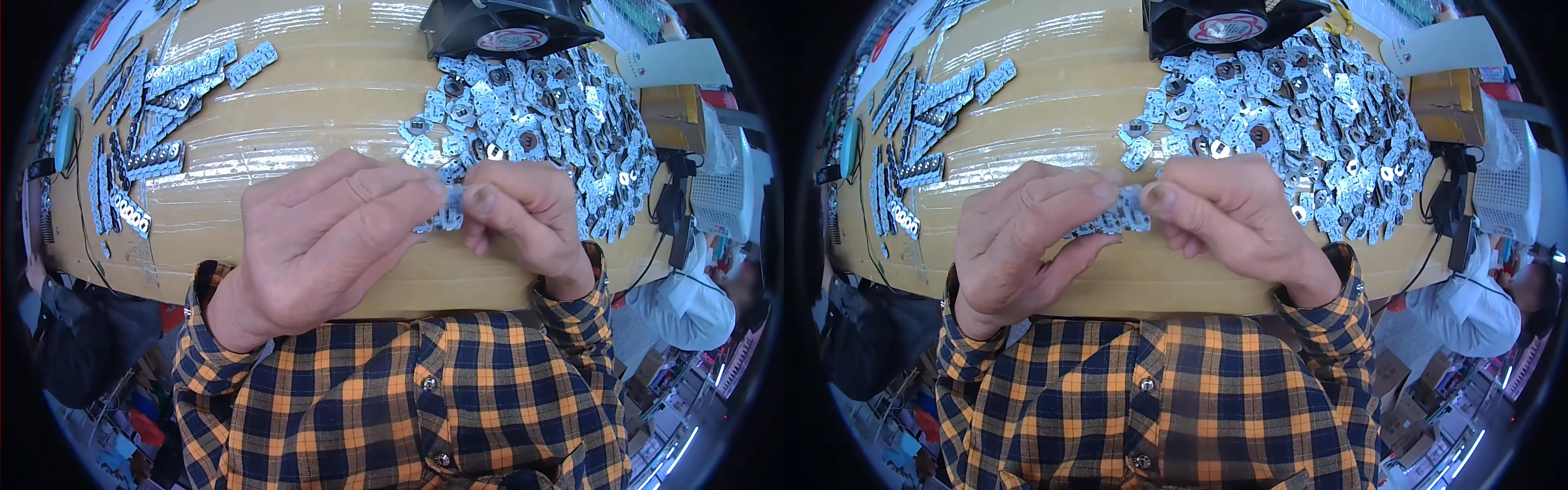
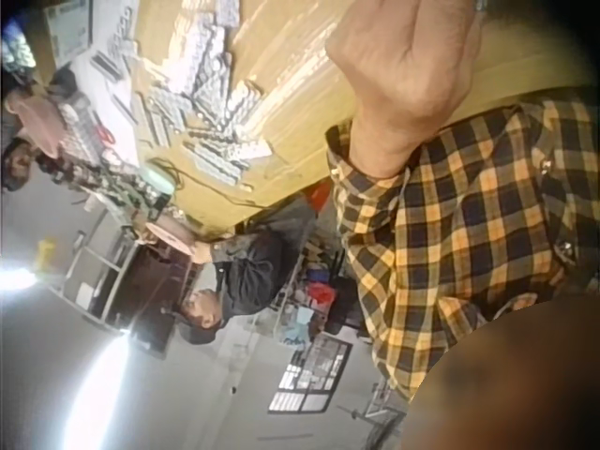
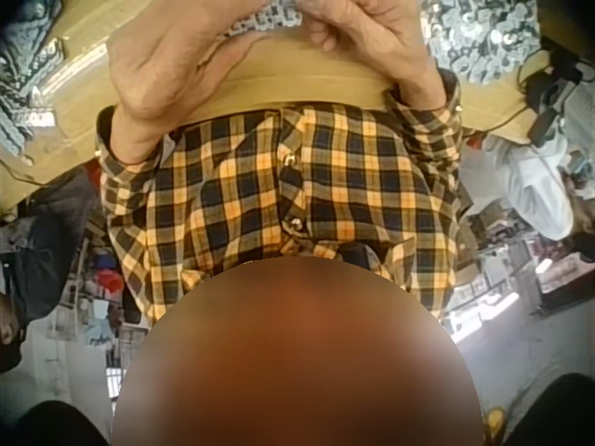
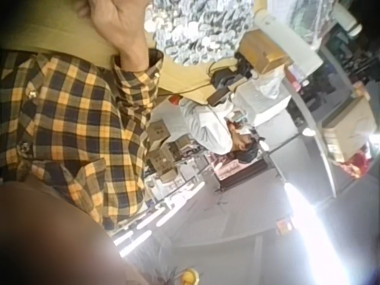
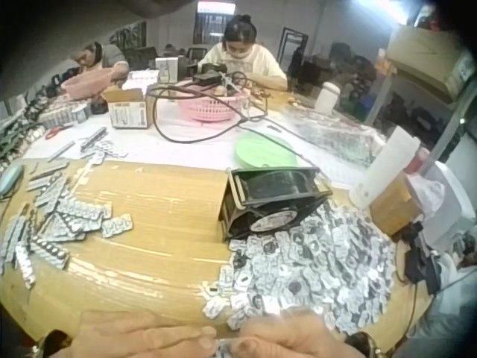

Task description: Breaking apart small metal components from strips and sorting them into a pile.

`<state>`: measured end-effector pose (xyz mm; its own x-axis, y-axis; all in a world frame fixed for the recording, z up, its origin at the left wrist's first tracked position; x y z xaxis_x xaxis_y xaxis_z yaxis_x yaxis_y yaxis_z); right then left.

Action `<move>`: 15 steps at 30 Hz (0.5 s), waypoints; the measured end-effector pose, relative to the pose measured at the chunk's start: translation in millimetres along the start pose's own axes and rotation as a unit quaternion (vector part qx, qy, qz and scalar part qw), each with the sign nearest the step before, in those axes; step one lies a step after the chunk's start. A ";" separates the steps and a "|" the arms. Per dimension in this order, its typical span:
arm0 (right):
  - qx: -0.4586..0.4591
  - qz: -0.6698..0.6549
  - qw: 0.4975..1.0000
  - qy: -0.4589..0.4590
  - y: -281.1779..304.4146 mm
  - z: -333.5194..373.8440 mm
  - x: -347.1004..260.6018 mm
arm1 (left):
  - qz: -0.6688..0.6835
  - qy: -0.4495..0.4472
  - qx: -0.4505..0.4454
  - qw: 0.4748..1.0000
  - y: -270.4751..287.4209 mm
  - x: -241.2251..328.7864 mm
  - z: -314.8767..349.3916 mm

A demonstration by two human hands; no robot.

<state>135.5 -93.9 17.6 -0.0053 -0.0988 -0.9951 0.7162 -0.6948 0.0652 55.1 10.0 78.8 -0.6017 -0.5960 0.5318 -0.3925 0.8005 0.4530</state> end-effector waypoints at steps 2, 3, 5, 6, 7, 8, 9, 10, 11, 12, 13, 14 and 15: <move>-0.021 0.009 0.999 0.033 -8.3 -0.7 -4.2 | 0.004 -0.014 0.008 1.000 -0.4 2.1 -0.7; -0.021 0.009 0.999 0.033 -7.3 -1.0 -3.6 | 0.005 -0.012 0.005 1.000 -1.7 1.1 -1.2; -0.031 0.027 0.998 0.048 -6.9 -0.6 -4.9 | 0.006 -0.010 0.001 1.000 -2.3 1.9 -4.3; -0.032 0.027 0.998 0.048 -6.9 -0.9 -5.2 | 0.005 0.015 -0.009 1.000 -2.8 -0.6 -8.1; -0.022 0.070 0.995 0.074 -5.7 -0.9 -9.4 | 0.003 0.040 -0.020 0.999 -3.9 -4.1 -9.8; -0.013 0.113 0.989 0.099 -5.3 -0.8 -13.8 | 0.003 0.039 -0.019 0.999 -3.6 -4.3 -9.9; -0.013 0.114 0.988 0.099 -6.4 0.2 -16.4 | 0.026 0.097 -0.034 0.994 -6.8 -14.9 -7.7; 0.013 0.084 0.995 0.056 -1.8 0.0 -12.9 | 0.050 0.154 -0.048 0.986 -10.3 -25.2 -4.3; 0.038 0.053 0.998 0.012 3.3 -0.1 -7.5 | 0.050 0.153 -0.048 0.986 -8.7 -26.8 -4.9; 0.038 0.054 0.998 0.012 3.2 -0.5 -6.9 | 0.157 0.259 -0.073 0.950 -16.0 -43.5 2.7; 0.042 0.063 0.997 0.019 3.7 -0.9 -6.5 | 0.261 0.358 -0.097 0.891 -26.5 -55.1 12.3; 0.044 0.073 0.996 0.027 4.5 -1.2 -6.5 | 0.275 0.420 -0.107 0.858 -31.2 -63.0 17.4; 0.044 0.074 0.996 0.028 6.3 -3.9 -3.8 | 0.275 0.419 -0.106 0.859 -30.9 -63.6 13.1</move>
<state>142.8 -95.1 21.4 0.1362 -0.1673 -0.9765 0.6427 -0.7351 0.2156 96.4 24.0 21.6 0.0916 -0.0382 0.9951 -0.0206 0.9990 0.0402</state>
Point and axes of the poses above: each hand's wrist, its own z-axis away from the middle knuckle, its own y-axis out of the back of the hand, x = y × z, the point moved 10 cm from there along -z, towards the middle knuckle, and after that the axes turned 10 degrees about x, right-handed, at the moved point
